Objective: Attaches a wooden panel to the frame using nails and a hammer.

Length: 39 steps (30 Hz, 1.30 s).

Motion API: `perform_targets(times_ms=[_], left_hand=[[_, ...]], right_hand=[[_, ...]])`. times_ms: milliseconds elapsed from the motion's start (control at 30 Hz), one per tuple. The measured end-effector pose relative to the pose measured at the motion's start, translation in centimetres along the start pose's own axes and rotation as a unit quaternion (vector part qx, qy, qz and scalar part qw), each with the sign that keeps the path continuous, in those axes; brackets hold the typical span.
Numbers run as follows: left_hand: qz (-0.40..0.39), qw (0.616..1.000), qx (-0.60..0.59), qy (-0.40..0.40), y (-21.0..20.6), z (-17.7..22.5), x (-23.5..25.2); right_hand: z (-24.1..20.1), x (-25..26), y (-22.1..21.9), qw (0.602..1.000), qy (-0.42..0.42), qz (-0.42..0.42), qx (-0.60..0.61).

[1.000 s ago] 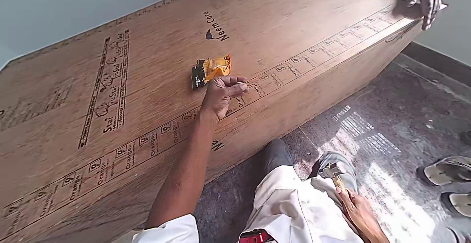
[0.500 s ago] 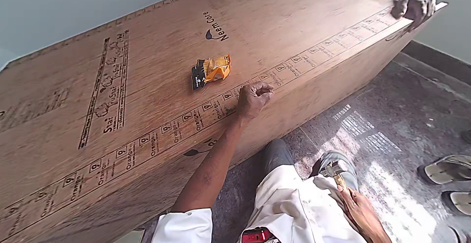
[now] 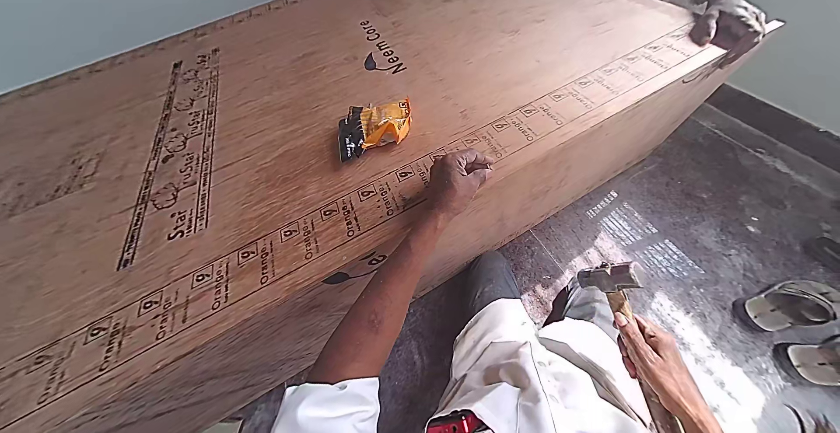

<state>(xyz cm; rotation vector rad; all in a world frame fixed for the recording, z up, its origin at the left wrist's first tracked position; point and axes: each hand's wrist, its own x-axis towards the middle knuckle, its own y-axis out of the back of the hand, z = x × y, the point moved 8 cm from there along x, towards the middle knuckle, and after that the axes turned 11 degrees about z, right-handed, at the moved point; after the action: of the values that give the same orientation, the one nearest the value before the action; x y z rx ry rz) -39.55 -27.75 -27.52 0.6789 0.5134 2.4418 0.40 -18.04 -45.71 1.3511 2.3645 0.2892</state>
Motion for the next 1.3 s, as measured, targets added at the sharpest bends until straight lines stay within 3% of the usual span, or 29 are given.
perform_targets(times_ms=[233,433,567,767,833,1000,1100,1167,1300], left_hand=[[0.008,0.998,0.028,-0.050,-0.1,0.4,-0.3],[0.036,0.992,0.076,-0.093,-0.2,0.7,-0.7],[0.030,0.992,0.094,-0.082,-0.2,0.9,-0.9],[0.019,0.991,0.121,-0.049,-0.2,1.0,-1.0],[0.022,0.993,0.112,-0.042,-0.1,0.9,-0.8],[0.023,0.997,0.078,-0.017,-0.2,0.3,-0.8],[0.024,0.995,0.090,-0.032,-0.3,0.5,-0.9],[0.016,0.996,0.086,-0.020,-0.3,0.4,-0.7],[0.024,0.997,0.072,-0.008,-0.2,0.4,-0.6]], right_hand=[[-14.0,2.7,-0.3,0.982,0.175,-0.040,0.057],[-28.5,4.2,-2.0,0.925,0.374,-0.053,-0.048],[-34.5,4.7,-4.7,0.914,0.376,-0.069,-0.133],[-33.4,6.9,-9.5,0.877,0.280,-0.168,-0.352],[-34.1,6.8,-9.0,0.888,0.282,-0.153,-0.330],[-35.5,5.4,-7.9,0.889,0.386,-0.075,-0.235],[-32.9,6.9,-9.4,0.876,0.289,-0.137,-0.361],[-32.4,7.6,-8.9,0.881,0.248,-0.146,-0.375],[-34.9,5.4,-6.6,0.899,0.364,-0.078,-0.230]])
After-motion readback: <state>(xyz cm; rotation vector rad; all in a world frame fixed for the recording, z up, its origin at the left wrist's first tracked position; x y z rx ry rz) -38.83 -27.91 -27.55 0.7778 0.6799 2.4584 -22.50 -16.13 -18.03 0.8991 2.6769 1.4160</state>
